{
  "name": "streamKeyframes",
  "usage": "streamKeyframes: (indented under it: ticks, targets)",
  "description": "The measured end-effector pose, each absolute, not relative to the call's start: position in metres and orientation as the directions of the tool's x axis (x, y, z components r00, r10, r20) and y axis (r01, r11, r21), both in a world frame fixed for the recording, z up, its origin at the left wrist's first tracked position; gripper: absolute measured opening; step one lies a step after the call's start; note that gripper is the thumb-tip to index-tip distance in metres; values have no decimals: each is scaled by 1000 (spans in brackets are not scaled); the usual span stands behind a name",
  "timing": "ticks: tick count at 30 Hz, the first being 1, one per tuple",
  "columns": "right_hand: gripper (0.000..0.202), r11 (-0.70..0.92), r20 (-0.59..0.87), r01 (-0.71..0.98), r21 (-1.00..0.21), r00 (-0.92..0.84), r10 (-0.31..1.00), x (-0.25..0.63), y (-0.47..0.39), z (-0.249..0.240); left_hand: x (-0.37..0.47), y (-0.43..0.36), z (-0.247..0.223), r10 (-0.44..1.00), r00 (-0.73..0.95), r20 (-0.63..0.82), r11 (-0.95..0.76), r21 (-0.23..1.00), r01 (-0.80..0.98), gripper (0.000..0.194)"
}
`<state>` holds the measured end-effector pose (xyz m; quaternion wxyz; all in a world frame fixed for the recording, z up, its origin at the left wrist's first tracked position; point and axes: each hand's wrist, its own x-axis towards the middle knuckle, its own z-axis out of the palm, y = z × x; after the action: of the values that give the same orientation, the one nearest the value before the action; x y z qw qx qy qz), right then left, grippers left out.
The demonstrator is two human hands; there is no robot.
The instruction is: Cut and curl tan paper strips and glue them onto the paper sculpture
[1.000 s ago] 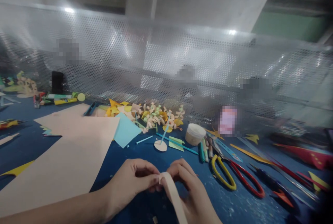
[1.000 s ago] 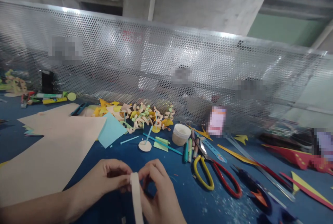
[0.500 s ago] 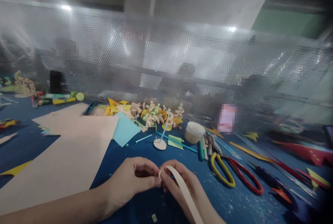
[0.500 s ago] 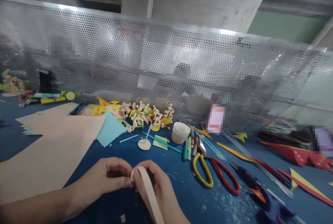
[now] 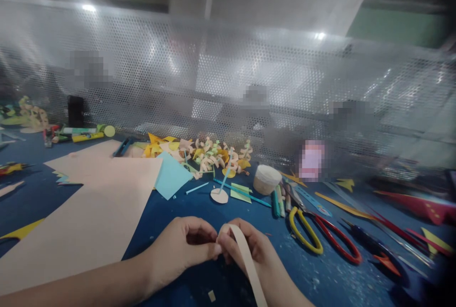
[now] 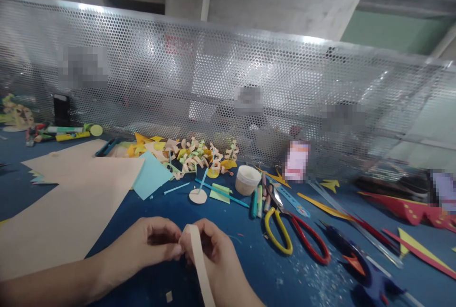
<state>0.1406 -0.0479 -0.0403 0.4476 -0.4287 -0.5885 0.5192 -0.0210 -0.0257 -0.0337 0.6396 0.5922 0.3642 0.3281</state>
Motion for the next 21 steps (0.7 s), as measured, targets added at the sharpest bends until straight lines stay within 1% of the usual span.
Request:
streamKeyframes:
  ticks: [3, 7, 8, 12, 14, 16, 17, 19, 21]
  targets:
    - [34, 83, 78, 10, -997, -247, 966, 140, -47, -41, -21, -26, -34, 828, 555, -80, 82, 996, 20, 10]
    - [35, 75, 77, -17, -997, -248, 966, 137, -46, -41, -20, -26, -33, 833, 548, -82, 69, 997, 45, 14]
    - [36, 73, 74, -13, -997, -238, 969, 137, -46, -41, -20, -26, -32, 835, 542, -90, 66, 996, 64, 15]
    - [38, 99, 94, 35, -995, -104, 990, 140, -46, -43, -21, -28, -30, 853, 511, -108, 56, 992, 117, 18]
    - [35, 112, 106, 61, -992, -99, 989, 143, -46, -44, -21, -29, -29, 858, 501, -111, 51, 990, 131, 19]
    - [29, 170, 149, 127, -977, -159, 976, 146, -46, -44, -21, -28, -29, 859, 499, -114, 53, 989, 135, 20]
    - [26, 231, 198, 177, -957, -183, 963, 147, -46, -44, -21, -28, -29, 860, 497, -117, 58, 989, 132, 20]
    - [20, 364, 313, 285, -886, -212, 926, 148, -46, -42, -22, -28, -29, 862, 491, -127, 71, 989, 132, 18]
    - [16, 442, 393, 362, -821, -203, 897, 149, -45, -40, -22, -28, -28, 867, 480, -135, 73, 987, 145, 17]
